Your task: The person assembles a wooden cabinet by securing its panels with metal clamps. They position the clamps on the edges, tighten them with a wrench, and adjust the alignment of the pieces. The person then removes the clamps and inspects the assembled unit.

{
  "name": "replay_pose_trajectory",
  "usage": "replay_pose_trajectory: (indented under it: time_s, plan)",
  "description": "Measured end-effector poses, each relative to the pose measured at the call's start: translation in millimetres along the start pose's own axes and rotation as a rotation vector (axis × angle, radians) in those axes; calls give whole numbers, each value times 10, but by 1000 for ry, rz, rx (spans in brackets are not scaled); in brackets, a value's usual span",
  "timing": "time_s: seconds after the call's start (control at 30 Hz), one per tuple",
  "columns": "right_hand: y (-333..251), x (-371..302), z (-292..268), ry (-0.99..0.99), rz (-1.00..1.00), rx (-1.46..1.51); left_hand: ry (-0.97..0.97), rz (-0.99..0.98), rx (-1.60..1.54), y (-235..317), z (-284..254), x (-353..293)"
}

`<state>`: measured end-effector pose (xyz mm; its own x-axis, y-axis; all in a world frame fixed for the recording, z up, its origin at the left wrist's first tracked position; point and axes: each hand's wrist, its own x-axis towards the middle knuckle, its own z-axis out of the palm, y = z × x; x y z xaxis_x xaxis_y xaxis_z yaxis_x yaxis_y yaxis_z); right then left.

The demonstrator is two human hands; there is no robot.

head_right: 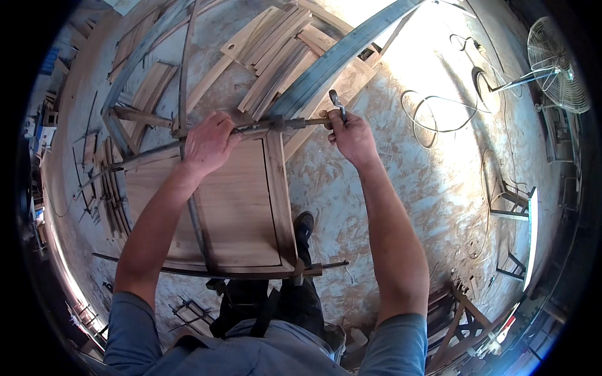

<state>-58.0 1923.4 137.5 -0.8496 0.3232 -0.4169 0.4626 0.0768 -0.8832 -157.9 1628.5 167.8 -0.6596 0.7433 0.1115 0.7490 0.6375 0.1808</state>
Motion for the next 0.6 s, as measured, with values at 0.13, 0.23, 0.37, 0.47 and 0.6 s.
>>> replay_pose_trajectory:
  time_s: [0.13,0.23,0.37,0.47,0.6]
  plan:
    - [-50,-34,16,8,-9,-81,-31,-6,9,-43,20,-8]
    - [134,10,-10,-15,-57,32,-38,-2,-24,-34,-11,14]
    - [339,37,50,-15,-207,150,-44,4,-79,-61,-21,19]
    - [367,26,53,-31,-257,141,-73,-7,-105,-62,-32,7]
    - [413,13,13,-37,-253,122,-145,-30,-97,-83,-40,14]
